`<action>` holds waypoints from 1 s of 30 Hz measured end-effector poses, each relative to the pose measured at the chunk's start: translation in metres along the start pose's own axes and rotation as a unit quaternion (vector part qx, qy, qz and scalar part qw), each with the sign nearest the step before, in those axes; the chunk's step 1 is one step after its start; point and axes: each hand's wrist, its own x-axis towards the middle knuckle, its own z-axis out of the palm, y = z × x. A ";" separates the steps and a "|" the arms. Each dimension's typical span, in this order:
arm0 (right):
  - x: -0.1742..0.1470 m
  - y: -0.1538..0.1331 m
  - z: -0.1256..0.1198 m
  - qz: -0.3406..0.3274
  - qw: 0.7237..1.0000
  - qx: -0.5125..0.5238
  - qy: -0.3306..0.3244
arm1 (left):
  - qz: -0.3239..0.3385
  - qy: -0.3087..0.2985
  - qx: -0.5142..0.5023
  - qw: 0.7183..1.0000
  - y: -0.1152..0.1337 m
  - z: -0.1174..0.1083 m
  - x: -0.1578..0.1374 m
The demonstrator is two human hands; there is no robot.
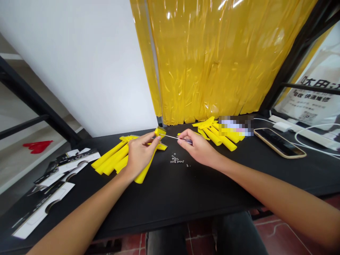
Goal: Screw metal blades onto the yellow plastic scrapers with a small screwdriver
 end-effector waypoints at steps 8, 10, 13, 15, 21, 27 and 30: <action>0.007 0.014 -0.005 0.040 0.998 0.006 -0.051 | 0.021 0.017 -0.019 0.999 0.008 0.001 -0.004; 0.007 0.013 -0.002 0.030 0.999 -0.001 -0.034 | 0.024 0.015 -0.014 0.999 0.009 0.001 -0.004; 0.006 0.009 -0.001 0.029 0.999 -0.003 -0.042 | 0.025 0.013 0.003 1.000 0.007 -0.001 -0.002; 0.005 0.007 -0.003 0.024 0.997 0.010 -0.069 | 0.021 0.025 0.002 0.999 0.007 -0.002 0.000; 0.006 0.012 -0.002 0.035 0.990 0.036 -0.128 | 0.009 0.025 -0.018 0.999 0.007 -0.002 -0.002; 0.006 0.012 -0.001 0.045 0.997 0.014 -0.063 | 0.013 0.013 -0.023 1.000 0.007 -0.002 -0.001; 0.007 0.011 -0.005 0.036 0.995 0.036 -0.090 | 0.023 0.001 -0.004 1.000 0.004 -0.003 0.000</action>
